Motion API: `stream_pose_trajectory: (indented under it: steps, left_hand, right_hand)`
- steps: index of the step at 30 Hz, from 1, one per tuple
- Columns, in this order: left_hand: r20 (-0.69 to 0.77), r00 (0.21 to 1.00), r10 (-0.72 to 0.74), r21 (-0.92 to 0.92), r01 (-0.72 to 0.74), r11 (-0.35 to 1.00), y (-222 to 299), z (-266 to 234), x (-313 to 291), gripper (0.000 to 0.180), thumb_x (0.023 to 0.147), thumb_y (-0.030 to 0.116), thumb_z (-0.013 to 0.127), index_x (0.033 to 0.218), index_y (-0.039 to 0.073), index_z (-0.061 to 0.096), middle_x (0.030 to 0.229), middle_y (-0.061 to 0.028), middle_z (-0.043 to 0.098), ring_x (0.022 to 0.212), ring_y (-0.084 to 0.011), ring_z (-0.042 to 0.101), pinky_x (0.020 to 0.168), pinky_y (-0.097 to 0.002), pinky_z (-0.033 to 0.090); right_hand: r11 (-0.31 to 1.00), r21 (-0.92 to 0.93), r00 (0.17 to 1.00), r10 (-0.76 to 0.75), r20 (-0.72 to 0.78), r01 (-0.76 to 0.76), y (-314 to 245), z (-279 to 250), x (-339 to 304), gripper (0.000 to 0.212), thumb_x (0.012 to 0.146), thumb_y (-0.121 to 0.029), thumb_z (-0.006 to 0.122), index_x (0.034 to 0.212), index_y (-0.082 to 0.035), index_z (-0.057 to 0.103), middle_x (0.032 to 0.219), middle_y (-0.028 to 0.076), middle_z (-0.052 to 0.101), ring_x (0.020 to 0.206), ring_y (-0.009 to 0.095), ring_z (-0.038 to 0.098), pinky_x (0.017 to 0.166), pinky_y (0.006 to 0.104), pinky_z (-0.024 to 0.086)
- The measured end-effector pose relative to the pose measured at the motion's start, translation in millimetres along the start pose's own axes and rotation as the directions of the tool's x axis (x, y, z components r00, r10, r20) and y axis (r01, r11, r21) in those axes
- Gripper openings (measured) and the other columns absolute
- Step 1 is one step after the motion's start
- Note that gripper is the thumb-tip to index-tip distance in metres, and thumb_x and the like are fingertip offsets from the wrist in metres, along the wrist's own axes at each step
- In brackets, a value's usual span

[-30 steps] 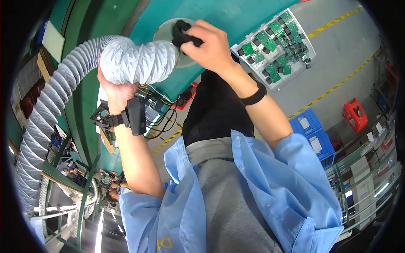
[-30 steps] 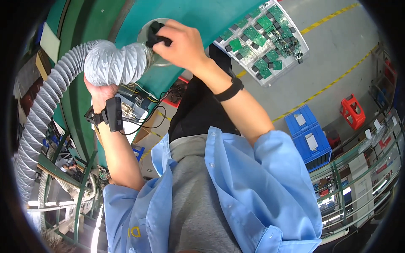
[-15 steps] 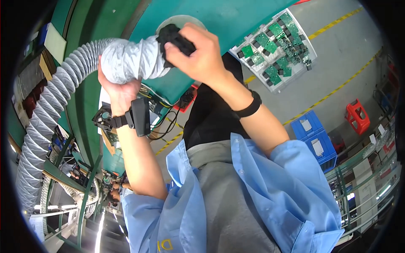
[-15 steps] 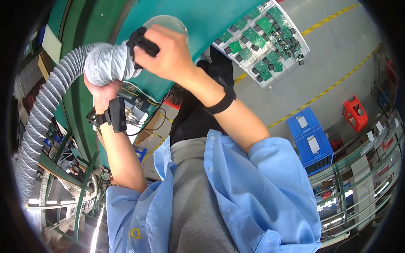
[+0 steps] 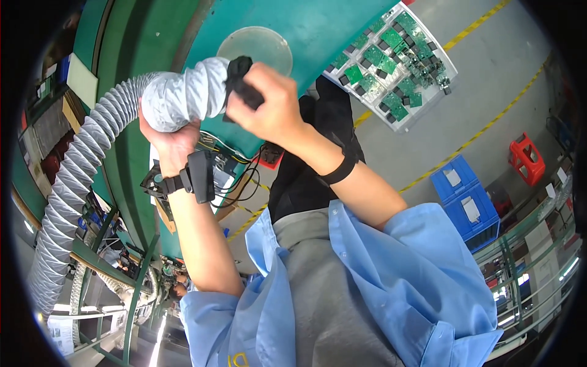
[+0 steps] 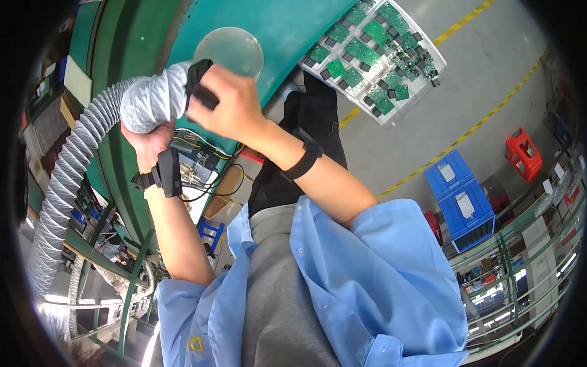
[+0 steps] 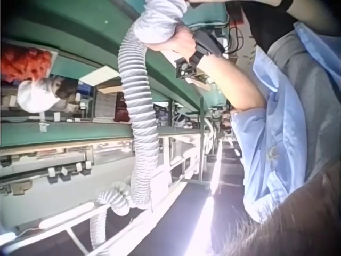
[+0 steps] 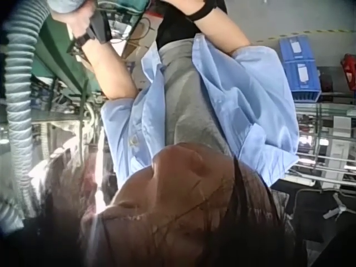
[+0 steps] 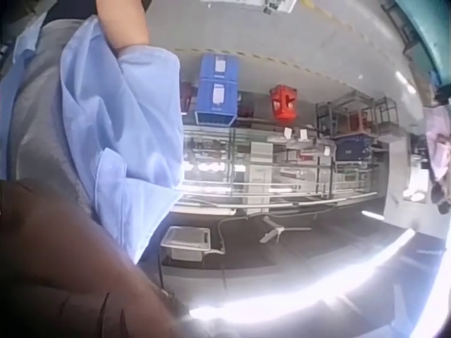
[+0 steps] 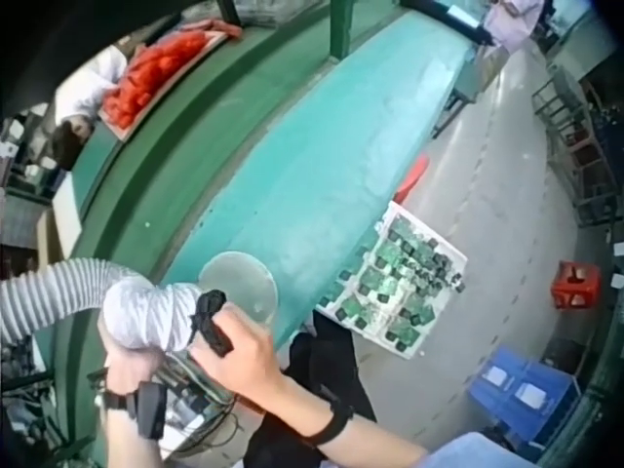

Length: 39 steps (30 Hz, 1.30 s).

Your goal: The person picks up a black cloth from a tray of liquid and wipes down the exterior of a flexible white ventilation duct. They rotate and extend the duct by hand to reach different sections before setting the cloth down on the workbench.

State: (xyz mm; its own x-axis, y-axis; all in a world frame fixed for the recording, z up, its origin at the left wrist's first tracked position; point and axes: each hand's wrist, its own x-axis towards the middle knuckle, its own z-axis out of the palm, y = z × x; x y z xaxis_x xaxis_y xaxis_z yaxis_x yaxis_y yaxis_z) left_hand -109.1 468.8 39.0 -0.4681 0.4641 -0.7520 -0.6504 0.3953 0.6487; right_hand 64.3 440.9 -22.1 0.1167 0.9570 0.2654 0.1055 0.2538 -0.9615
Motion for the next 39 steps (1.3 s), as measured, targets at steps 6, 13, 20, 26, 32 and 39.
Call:
stream_pose_trajectory:
  steps: [6, 13, 20, 26, 32, 39]
  left_hand:
    - [0.001, 0.999, 0.05, 0.032, -0.05, 0.998, -6, 5, 12, 0.063, 0.099, 0.055, 0.042, 0.141, 0.011, 0.057, 0.145, -0.0127, 0.058, 0.136, -0.0345, 0.053, 0.112, -0.0552, 0.044]
    - [0.061, 0.993, 0.097, -0.077, -0.093, 0.993, -15, 13, 7, 0.067, 0.1, 0.057, 0.043, 0.145, 0.008, 0.052, 0.15, -0.0155, 0.053, 0.141, -0.0357, 0.048, 0.117, -0.0585, 0.039]
    - [0.518, 0.784, -0.342, 0.305, 0.203, 0.93, -17, -35, -79, 0.09, 0.096, 0.066, 0.054, 0.149, -0.005, 0.042, 0.144, -0.0294, 0.053, 0.14, -0.0403, 0.047, 0.116, -0.0553, 0.039]
    - [0.979, 0.204, 0.024, 0.152, -0.64, -0.753, 13, 52, -122, 0.074, 0.085, 0.033, 0.083, 0.142, -0.002, 0.052, 0.142, -0.0219, 0.058, 0.123, -0.0374, 0.063, 0.104, -0.0478, 0.051]
    - [0.887, 0.38, -0.264, -0.036, -0.513, -0.858, 8, 97, -63, 0.07, 0.08, 0.026, 0.085, 0.14, 0.004, 0.057, 0.139, -0.0133, 0.062, 0.114, -0.0393, 0.066, 0.094, -0.0433, 0.056]
    - [0.788, 0.562, -0.251, 0.171, -0.592, -0.788, 20, 112, -51, 0.067, 0.083, 0.026, 0.084, 0.138, -0.001, 0.057, 0.129, -0.016, 0.067, 0.107, -0.0306, 0.07, 0.092, -0.037, 0.055]
  right_hand:
    - [0.93, 0.159, 0.927, 0.352, -0.131, -0.33, 2, 11, 13, 0.026, 0.078, -0.015, 0.078, 0.081, 0.002, 0.059, 0.064, 0.007, 0.06, 0.059, 0.012, 0.054, 0.055, 0.0315, 0.047]
    - [0.876, 0.167, 0.889, 0.457, 0.011, -0.453, 8, 1, 61, 0.018, 0.082, -0.012, 0.074, 0.078, 0.0, 0.061, 0.079, 0.014, 0.063, 0.062, 0.026, 0.06, 0.058, 0.0367, 0.049]
    - [0.915, 0.167, 0.93, 0.367, 0.033, -0.367, 40, -16, 71, 0.019, 0.085, -0.016, 0.072, 0.082, 0.001, 0.063, 0.081, 0.018, 0.066, 0.066, 0.03, 0.064, 0.061, 0.0386, 0.05]
    - [0.804, 0.432, 0.91, 0.393, 0.132, -0.409, 50, -24, 56, 0.028, 0.082, -0.023, 0.075, 0.085, 0.004, 0.068, 0.069, 0.011, 0.067, 0.063, 0.018, 0.066, 0.059, 0.0333, 0.051]
    - [0.674, 0.661, 0.867, 0.493, -0.07, -0.33, 65, -2, 1, 0.024, 0.094, -0.018, 0.073, 0.103, 0.003, 0.065, 0.088, 0.003, 0.07, 0.074, 0.01, 0.065, 0.065, 0.03, 0.053]
    - [0.619, 0.715, 0.744, 0.634, -0.211, -0.326, 61, 31, -18, 0.028, 0.102, -0.022, 0.066, 0.115, 0.002, 0.057, 0.096, 0.005, 0.069, 0.084, 0.011, 0.065, 0.073, 0.0293, 0.054]
